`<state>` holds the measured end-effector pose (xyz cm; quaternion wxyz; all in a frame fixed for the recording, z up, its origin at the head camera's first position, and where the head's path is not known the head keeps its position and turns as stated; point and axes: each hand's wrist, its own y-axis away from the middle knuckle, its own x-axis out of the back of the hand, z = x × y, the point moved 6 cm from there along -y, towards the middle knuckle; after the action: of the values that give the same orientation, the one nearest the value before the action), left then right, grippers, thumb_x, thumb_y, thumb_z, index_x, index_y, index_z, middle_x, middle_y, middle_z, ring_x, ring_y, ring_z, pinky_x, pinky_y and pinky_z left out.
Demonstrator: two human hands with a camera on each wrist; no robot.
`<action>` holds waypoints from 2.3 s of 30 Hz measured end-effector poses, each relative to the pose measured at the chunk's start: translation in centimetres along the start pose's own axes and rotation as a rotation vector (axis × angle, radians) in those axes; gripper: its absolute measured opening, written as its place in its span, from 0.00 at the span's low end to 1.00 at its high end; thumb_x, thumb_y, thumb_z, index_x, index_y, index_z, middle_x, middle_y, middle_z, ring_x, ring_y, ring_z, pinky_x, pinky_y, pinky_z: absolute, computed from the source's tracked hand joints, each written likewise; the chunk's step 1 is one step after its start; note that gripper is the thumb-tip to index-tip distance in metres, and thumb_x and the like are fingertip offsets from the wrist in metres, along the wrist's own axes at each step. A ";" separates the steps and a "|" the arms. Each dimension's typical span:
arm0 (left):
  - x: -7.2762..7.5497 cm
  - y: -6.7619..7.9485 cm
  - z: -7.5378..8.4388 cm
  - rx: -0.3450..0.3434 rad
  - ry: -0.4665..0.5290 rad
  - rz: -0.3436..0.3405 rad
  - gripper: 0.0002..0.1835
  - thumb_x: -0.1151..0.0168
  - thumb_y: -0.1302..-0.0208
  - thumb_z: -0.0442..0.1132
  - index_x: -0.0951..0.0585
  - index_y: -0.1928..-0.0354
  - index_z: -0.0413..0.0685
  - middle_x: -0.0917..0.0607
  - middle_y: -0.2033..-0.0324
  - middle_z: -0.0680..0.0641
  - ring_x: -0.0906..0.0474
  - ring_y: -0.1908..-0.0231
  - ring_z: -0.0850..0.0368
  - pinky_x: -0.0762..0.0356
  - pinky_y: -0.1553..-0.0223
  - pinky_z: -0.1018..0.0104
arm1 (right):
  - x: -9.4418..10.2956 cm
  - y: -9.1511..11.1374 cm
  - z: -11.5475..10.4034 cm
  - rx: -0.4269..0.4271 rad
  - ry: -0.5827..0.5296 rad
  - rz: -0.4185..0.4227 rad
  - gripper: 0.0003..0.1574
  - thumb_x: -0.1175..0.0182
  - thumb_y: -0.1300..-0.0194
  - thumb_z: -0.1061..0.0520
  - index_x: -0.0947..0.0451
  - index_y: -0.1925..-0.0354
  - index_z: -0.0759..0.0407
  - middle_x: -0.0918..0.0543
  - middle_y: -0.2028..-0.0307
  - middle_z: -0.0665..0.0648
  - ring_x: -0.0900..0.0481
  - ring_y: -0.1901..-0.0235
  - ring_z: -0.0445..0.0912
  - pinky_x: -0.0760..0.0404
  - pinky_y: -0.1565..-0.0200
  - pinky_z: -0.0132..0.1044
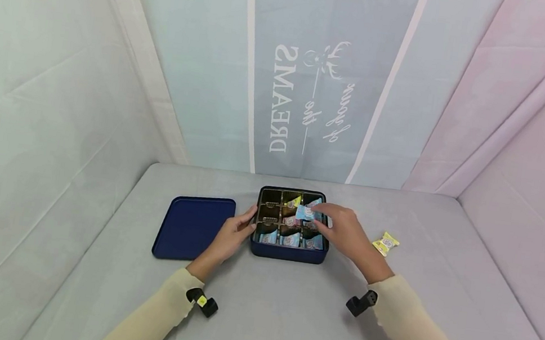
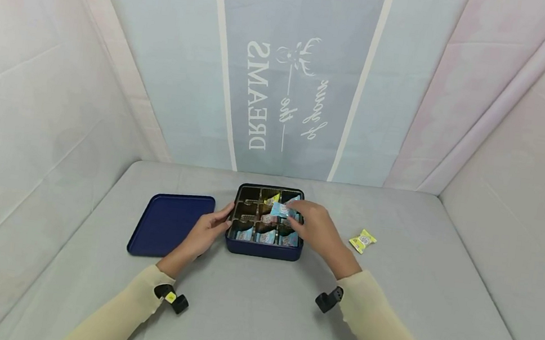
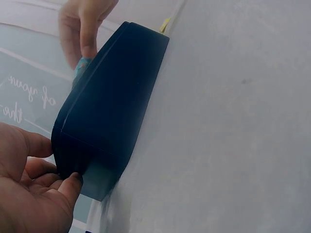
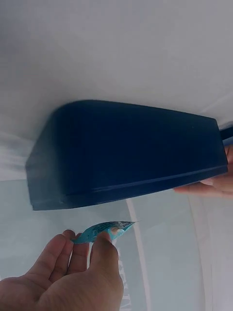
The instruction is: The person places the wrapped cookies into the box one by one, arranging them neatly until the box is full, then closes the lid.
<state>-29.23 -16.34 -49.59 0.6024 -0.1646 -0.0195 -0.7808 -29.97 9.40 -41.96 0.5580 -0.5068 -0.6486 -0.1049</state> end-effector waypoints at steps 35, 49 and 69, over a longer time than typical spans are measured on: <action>0.1 0.1 0.2 -0.006 0.008 -0.012 0.30 0.48 0.22 0.32 0.42 0.23 0.38 0.43 0.23 0.38 0.48 0.23 0.49 0.42 0.28 0.52 | -4.6 -4.7 -4.5 0.098 -0.021 -0.114 0.16 0.31 0.33 0.60 0.15 0.47 0.62 0.12 0.53 0.58 0.12 0.62 0.46 0.13 0.62 0.36; 0.2 -0.2 0.1 -0.002 -0.004 -0.013 0.30 0.47 0.22 0.33 0.42 0.23 0.38 0.44 0.23 0.39 0.48 0.23 0.50 0.41 0.27 0.53 | -6.2 -5.5 -5.4 0.143 0.076 -0.137 0.12 0.32 0.32 0.59 0.13 0.51 0.60 0.11 0.56 0.56 0.13 0.61 0.45 0.14 0.56 0.42; 0.0 0.2 0.0 -0.022 -0.014 -0.020 0.30 0.48 0.22 0.32 0.42 0.23 0.36 0.44 0.23 0.37 0.47 0.24 0.47 0.40 0.28 0.50 | -8.7 -5.6 -5.8 0.177 0.111 -0.203 0.15 0.31 0.32 0.57 0.12 0.51 0.64 0.14 0.47 0.61 0.13 0.54 0.50 0.14 0.53 0.41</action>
<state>-29.06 -16.42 -49.66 0.5926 -0.1765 -0.0169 -0.7857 -31.91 -1.92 -44.76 0.6220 -0.3811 -0.6714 -0.1308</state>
